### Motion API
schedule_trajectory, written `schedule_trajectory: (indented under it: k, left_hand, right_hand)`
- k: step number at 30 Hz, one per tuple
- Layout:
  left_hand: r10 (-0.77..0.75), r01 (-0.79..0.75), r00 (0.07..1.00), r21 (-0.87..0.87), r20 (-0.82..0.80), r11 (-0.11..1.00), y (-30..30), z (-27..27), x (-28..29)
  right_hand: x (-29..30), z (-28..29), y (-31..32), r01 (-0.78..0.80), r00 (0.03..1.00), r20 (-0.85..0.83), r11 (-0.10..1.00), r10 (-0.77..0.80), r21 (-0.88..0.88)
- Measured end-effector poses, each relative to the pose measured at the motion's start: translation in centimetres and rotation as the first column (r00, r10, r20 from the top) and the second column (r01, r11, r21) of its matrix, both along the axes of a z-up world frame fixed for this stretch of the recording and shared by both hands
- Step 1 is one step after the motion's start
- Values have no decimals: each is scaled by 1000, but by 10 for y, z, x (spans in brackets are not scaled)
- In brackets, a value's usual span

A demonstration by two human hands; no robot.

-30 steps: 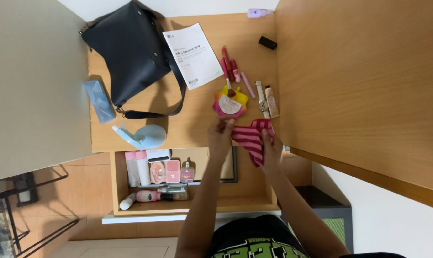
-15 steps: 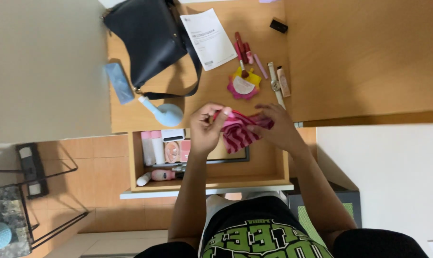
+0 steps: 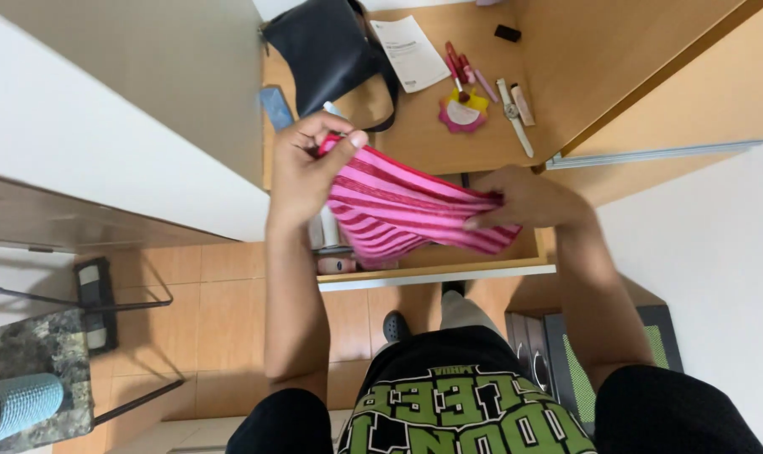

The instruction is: The recorder is organizing and cleaning various cosmetic items from a pink pouch and placing them into a dresser drawer.

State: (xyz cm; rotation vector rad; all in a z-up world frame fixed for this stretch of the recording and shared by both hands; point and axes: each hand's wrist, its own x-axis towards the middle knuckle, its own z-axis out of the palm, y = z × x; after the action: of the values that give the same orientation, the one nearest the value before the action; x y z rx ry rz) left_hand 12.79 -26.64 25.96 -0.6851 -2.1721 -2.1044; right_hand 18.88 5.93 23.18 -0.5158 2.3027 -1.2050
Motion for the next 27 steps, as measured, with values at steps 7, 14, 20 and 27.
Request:
schedule_trajectory:
  k: [7,14,20,27]
  left_hand:
    - [57,-273,904,471,423,839,-26,9,33]
    - [-213,-375,185,269,959,887,-15,-201,106]
    - [-848,-143,276,892,452,429,0,-234,161]
    - [-601,-111,714,906,359,409,-19,-263,124]
  right_hand:
    - [41,-10,-29,108,994,105,297,-25,-949]
    - [119,-228,-84,728,627,766,457,-143,-511]
    - [90,-145,-85,860,498,836,256,-229,-442]
    - [62,-110,-48,695,706,691,331,-152,-638]
